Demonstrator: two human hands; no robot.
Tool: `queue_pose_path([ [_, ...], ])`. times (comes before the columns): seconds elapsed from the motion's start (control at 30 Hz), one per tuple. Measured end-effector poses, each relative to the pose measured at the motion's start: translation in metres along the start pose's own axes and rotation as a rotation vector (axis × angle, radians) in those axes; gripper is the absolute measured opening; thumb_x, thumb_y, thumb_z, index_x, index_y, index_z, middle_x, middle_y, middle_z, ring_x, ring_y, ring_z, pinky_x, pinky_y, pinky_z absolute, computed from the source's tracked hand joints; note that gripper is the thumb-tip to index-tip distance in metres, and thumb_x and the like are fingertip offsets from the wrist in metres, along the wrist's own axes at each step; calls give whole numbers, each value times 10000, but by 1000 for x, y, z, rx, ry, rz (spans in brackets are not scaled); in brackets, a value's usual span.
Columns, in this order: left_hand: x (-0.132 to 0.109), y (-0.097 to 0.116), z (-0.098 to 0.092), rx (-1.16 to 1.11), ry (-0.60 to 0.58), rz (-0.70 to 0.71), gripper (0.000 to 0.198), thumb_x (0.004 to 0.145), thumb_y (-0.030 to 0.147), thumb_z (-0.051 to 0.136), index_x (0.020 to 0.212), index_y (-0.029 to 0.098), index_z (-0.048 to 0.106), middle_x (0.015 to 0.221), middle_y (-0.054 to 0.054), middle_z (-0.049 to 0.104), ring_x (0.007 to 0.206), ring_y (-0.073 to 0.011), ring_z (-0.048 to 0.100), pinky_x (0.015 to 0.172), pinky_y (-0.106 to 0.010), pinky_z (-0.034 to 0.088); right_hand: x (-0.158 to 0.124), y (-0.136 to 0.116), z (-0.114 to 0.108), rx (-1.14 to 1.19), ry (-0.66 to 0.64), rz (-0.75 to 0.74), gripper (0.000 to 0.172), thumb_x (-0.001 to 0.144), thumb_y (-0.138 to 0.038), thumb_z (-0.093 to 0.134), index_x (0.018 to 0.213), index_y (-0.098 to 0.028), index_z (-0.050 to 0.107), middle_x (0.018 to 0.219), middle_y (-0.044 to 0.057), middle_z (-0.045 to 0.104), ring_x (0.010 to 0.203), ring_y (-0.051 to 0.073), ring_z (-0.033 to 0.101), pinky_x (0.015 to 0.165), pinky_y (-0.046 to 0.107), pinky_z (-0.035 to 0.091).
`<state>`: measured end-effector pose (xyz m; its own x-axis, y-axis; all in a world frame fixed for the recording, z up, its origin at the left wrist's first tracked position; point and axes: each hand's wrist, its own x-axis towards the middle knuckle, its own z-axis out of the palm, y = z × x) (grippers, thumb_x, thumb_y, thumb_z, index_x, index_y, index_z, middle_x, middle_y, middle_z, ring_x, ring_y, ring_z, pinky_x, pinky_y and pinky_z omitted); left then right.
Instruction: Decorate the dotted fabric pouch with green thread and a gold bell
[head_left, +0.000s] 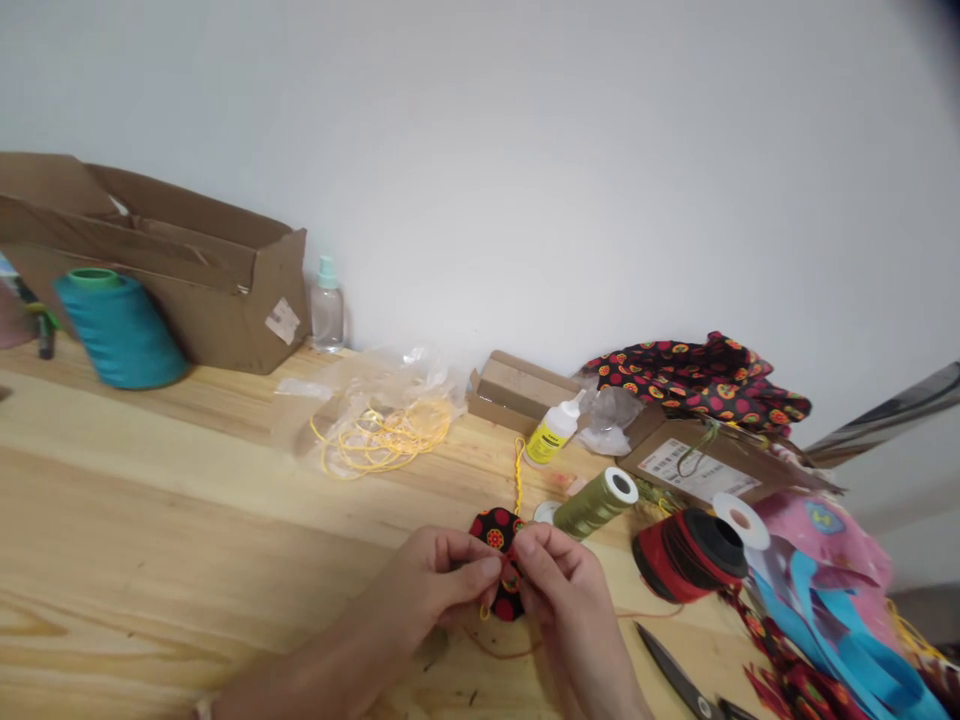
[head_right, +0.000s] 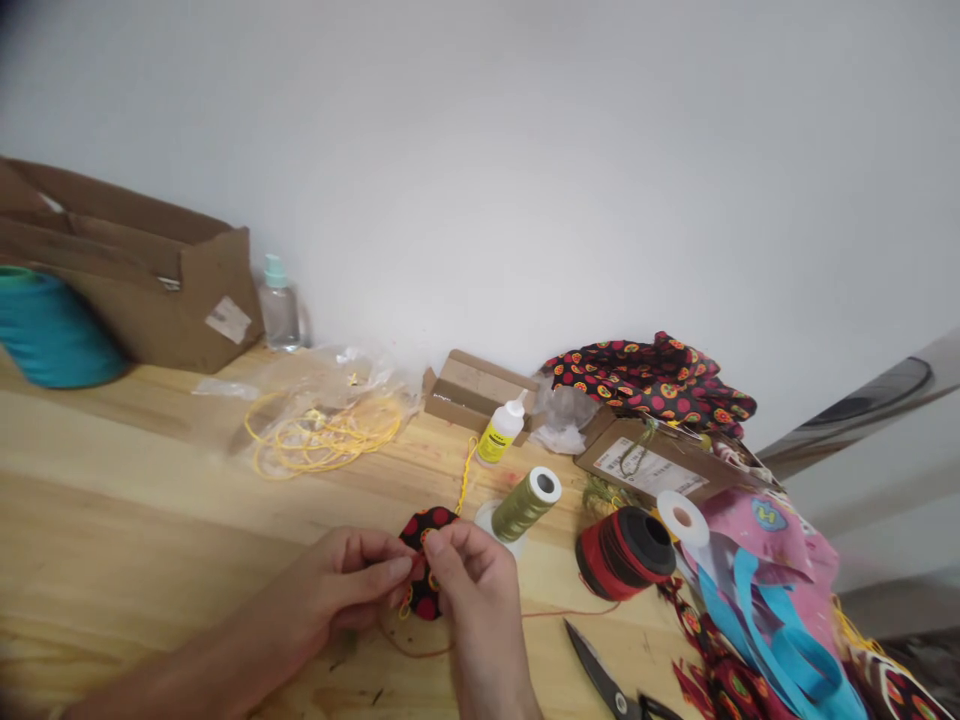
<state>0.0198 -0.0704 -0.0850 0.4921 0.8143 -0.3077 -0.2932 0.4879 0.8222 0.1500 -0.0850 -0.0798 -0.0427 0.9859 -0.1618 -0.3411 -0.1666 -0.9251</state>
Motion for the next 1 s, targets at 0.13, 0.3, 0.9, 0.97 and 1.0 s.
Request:
queue_pose_path([
  [0.13, 1, -3, -2, -23, -57, 7, 312, 554, 399, 684, 535, 109, 569, 429, 52, 439, 358, -15, 224, 399, -218, 81, -3, 0, 4, 224, -58, 138, 274, 635, -336, 675, 560, -129, 510, 483, -52, 419, 400, 33, 306, 359, 150, 168],
  [0.3, 4, -6, -5, -5, -98, 17, 331, 552, 421, 676, 521, 117, 551, 434, 48, 445, 345, -13, 217, 392, -224, 75, -5, -6, 8, 241, -76, 241, 292, 621, -358, 682, 584, -134, 498, 527, -38, 410, 469, 55, 382, 387, 146, 180],
  [0.9, -1, -4, -4, 181, 74, 62, 269, 575, 389, 667, 635, 128, 633, 513, 40, 527, 452, -65, 365, 448, -200, 226, -5, -10, 4, -267, 72, -116, 156, 609, -250, 646, 571, -140, 541, 490, -31, 497, 456, 73, 397, 429, 176, 302],
  [0.97, -2, -4, -4, 248, 86, 101, 241, 607, 368, 644, 656, 132, 640, 561, 26, 565, 511, -85, 419, 490, -200, 274, -5, -12, 3, -251, 62, -68, 133, 602, -224, 632, 562, -136, 541, 481, -36, 490, 442, 61, 367, 423, 170, 276],
  [1.0, -2, -3, -4, 277, 84, 113, 232, 622, 359, 632, 663, 131, 642, 576, 21, 575, 532, -92, 433, 508, -201, 288, -4, -12, 2, -231, 49, -36, 125, 600, -220, 623, 561, -134, 541, 474, -40, 485, 429, 54, 345, 416, 167, 259],
])
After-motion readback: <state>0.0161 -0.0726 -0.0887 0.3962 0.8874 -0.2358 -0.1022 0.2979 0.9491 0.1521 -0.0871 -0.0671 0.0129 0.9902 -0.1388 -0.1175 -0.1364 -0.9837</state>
